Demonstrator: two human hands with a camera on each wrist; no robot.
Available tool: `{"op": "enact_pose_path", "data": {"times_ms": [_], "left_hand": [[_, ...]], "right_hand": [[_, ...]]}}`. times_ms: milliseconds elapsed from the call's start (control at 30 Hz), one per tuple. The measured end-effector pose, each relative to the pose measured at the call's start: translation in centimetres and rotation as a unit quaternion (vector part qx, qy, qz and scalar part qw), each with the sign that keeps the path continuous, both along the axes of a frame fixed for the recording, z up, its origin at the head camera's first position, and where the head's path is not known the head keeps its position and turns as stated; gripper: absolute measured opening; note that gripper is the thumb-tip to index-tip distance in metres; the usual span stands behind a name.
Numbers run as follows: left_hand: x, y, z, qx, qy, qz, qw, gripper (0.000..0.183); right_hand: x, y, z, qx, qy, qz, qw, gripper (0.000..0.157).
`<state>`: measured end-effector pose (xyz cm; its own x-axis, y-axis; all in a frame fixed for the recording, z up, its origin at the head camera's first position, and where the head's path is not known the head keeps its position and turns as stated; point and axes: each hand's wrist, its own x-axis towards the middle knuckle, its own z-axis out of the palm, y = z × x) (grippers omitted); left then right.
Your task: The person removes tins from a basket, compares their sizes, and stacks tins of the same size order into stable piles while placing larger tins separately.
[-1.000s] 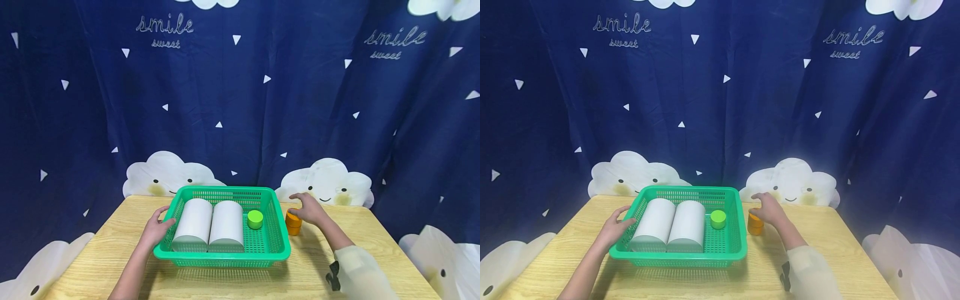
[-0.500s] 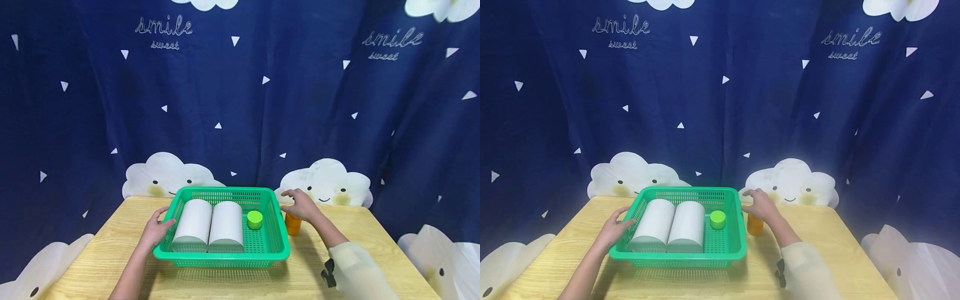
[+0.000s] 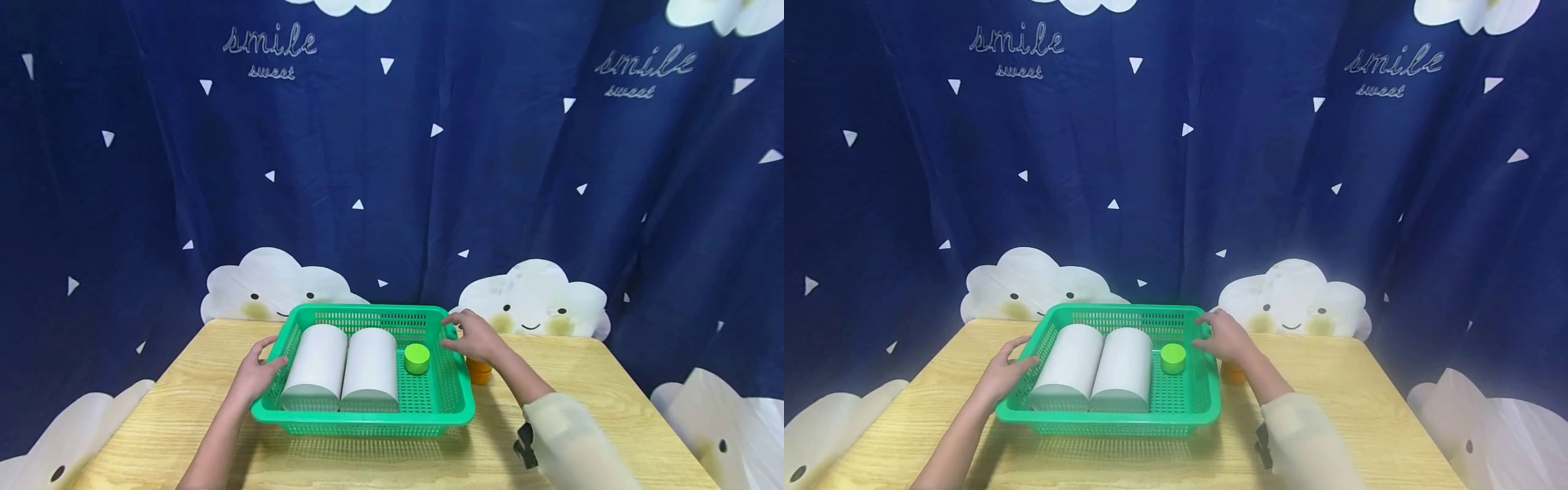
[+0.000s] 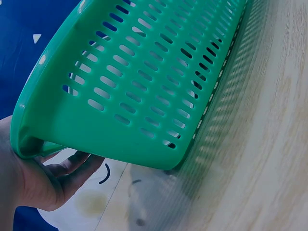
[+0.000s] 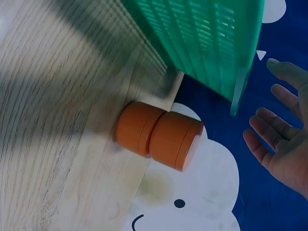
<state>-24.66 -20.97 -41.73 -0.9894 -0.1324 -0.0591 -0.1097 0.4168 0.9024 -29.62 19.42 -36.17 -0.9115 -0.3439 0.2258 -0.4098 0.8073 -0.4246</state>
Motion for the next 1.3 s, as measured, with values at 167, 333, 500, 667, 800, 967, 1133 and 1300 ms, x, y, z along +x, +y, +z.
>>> {"op": "enact_pose_path", "data": {"times_ms": [167, 333, 500, 667, 800, 967, 1133, 1300], "left_hand": [[0.0, 0.0, -0.1, 0.003, 0.003, -0.001, 1.0, 0.059], [0.0, 0.1, 0.0, 0.004, 0.007, 0.002, 1.0, 0.059], [0.1, 0.2, 0.0, 0.006, 0.003, 0.005, 1.0, 0.059], [0.0, 0.0, -0.1, 0.002, 0.002, -0.002, 1.0, 0.059], [0.0, 0.0, -0.2, 0.002, -0.001, -0.002, 1.0, 0.059], [0.0, -0.1, -0.2, 0.002, -0.001, 0.001, 1.0, 0.058], [0.1, 0.0, 0.0, 0.0, -0.003, 0.001, 1.0, 0.058], [0.1, 0.1, 0.1, 0.001, -0.004, 0.001, 1.0, 0.058]], "right_hand": [[-0.2, -0.8, -0.2, 0.004, 0.003, 0.004, 1.0, 0.039], [-0.3, -1.6, -0.4, 0.012, 0.013, 0.014, 1.0, 0.038], [-0.4, -2.5, -0.6, 0.015, 0.011, 0.015, 1.0, 0.037], [-0.6, -3.1, -1.2, 0.018, 0.002, 0.012, 1.0, 0.038], [-0.6, -3.5, -1.5, 0.026, 0.005, 0.015, 1.0, 0.038], [-0.7, -4.1, -1.6, 0.025, 0.014, 0.024, 0.999, 0.036], [-0.9, -4.7, -2.1, 0.02, -0.003, 0.033, 0.999, 0.037], [-1.0, -5.3, -2.6, 0.009, -0.014, 0.046, 0.999, 0.037]]}}
